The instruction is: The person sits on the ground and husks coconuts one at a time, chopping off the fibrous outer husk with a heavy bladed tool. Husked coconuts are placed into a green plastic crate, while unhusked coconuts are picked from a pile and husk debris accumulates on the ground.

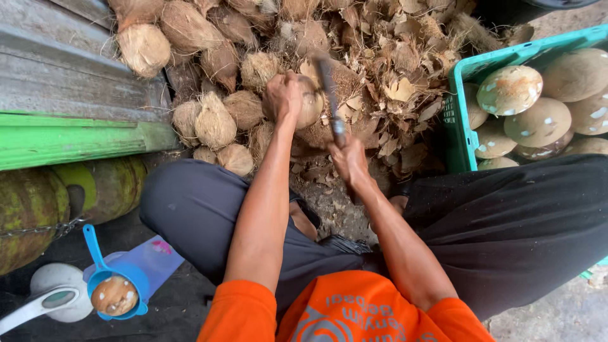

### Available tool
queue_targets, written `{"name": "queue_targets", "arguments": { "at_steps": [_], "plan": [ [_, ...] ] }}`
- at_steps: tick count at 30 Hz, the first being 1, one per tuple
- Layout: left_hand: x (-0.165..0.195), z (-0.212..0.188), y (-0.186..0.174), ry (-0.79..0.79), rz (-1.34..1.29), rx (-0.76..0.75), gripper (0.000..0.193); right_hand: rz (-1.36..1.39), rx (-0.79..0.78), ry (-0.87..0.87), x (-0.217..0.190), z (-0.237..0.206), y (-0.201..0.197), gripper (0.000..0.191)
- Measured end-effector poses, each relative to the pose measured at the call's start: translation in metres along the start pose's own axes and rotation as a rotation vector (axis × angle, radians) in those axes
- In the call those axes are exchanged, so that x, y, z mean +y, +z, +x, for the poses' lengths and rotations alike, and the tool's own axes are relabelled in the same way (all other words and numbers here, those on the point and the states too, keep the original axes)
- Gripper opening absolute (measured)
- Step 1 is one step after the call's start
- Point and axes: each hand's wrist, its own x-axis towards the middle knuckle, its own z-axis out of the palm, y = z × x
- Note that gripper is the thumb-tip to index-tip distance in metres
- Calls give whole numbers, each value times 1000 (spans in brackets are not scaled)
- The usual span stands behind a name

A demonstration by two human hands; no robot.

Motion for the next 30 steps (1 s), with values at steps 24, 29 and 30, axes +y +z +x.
{"name": "queue_targets", "arguments": {
  "at_steps": [24,29,30],
  "plan": [
    [-7,-7,-2,-79,17,60,37,2,-75,177,8,0,-2,25],
    [-5,-12,-5,120,-161,92,40,-189,25,-12,8,-2,-8,44],
    [-5,-12,-5,57,-105,79,41,-129,11,54,7,-2,-7,43]
  ]
}}
